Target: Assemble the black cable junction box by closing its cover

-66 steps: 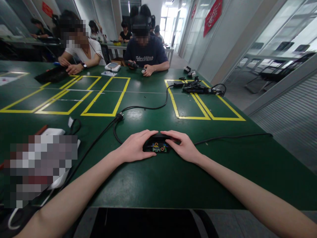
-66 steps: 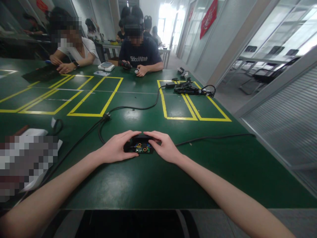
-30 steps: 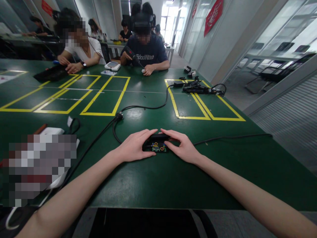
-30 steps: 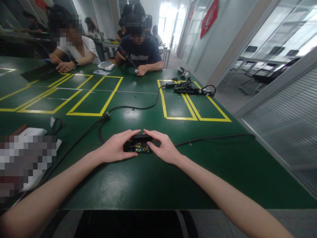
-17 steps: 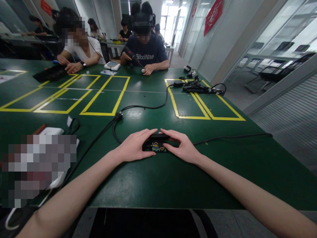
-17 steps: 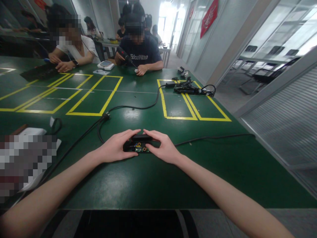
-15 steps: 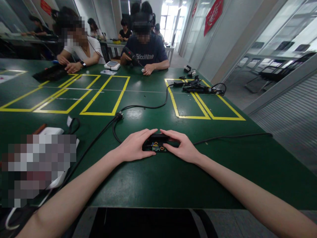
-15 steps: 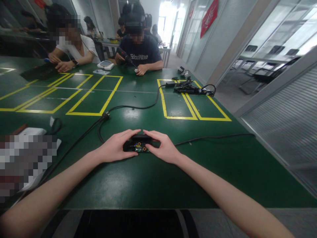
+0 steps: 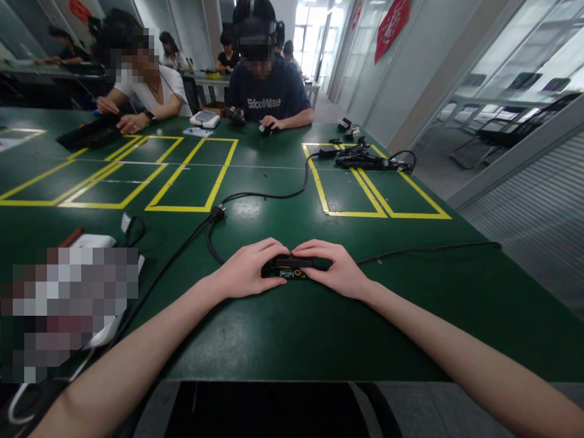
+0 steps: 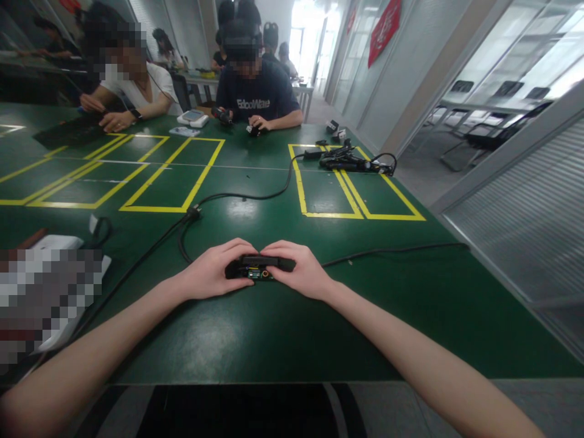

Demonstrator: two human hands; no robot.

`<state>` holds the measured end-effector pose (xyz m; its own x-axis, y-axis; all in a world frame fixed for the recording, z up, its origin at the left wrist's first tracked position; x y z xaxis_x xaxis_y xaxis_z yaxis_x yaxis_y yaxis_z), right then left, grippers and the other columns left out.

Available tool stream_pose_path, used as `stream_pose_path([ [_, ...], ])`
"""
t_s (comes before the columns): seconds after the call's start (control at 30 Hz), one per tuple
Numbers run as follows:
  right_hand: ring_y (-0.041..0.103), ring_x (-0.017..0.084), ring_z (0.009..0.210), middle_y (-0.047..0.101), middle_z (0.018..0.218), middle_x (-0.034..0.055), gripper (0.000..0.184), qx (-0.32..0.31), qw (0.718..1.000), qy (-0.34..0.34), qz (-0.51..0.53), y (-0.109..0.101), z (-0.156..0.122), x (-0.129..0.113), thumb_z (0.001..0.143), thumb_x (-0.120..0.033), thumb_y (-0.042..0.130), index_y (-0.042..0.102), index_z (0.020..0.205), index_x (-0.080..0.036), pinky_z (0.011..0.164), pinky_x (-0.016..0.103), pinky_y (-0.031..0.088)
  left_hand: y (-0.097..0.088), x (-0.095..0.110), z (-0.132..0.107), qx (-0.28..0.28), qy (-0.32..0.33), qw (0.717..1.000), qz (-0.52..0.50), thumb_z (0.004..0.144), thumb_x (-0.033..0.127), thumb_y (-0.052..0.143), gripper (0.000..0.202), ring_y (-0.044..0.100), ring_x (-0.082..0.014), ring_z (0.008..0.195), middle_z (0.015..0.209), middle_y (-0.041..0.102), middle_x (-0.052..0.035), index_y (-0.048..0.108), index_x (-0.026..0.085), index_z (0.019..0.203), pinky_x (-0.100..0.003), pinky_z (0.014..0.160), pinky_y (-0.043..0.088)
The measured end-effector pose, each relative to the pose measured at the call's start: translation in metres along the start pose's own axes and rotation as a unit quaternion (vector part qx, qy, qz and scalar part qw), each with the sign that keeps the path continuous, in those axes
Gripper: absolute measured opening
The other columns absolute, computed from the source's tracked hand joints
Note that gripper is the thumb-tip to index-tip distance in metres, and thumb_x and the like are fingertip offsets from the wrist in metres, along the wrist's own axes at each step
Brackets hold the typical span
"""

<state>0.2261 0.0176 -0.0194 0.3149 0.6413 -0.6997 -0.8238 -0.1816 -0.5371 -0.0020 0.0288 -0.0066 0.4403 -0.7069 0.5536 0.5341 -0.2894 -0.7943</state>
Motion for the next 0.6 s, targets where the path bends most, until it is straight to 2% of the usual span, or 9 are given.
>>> stream_pose_path([
  [0.33,0.074,0.021,0.102,0.075,0.114,0.0096,0.024,-0.030,0.997,-0.072,0.005,-0.0015,0.0001,0.0004,0.089,-0.018,0.073,0.076,0.112,-0.023,0.093,0.039,0.062,0.0007,-0.0016,0.0007,-0.007,0.022,0.999,0.028,0.088,0.030,0.077,0.035,0.069,-0.0249,0.105,0.113,0.073,-0.0072,0.064,0.022,0.119,-0.036,0.089,0.055],
  [0.6,0.072,0.022,0.104,0.073,0.115,0.0105,0.029,-0.063,0.989,-0.127,-0.047,-0.0047,0.0012,-0.0030,0.089,-0.018,0.068,0.073,0.117,-0.024,0.091,0.038,0.062,0.0012,-0.0014,0.0011,-0.009,0.026,0.999,0.029,0.090,0.033,0.074,0.030,0.069,-0.0239,0.103,0.111,0.073,-0.0064,0.065,0.022,0.117,-0.035,0.090,0.055],
])
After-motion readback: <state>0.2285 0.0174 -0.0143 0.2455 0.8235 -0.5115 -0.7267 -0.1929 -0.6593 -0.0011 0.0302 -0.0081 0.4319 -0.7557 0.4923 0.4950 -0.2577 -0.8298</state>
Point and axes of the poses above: each hand's wrist, its own z-axis towards the middle knuckle, its own y-axis out of the palm, x = y × z, the point moved 2 cm from there along z, towards the middle knuckle
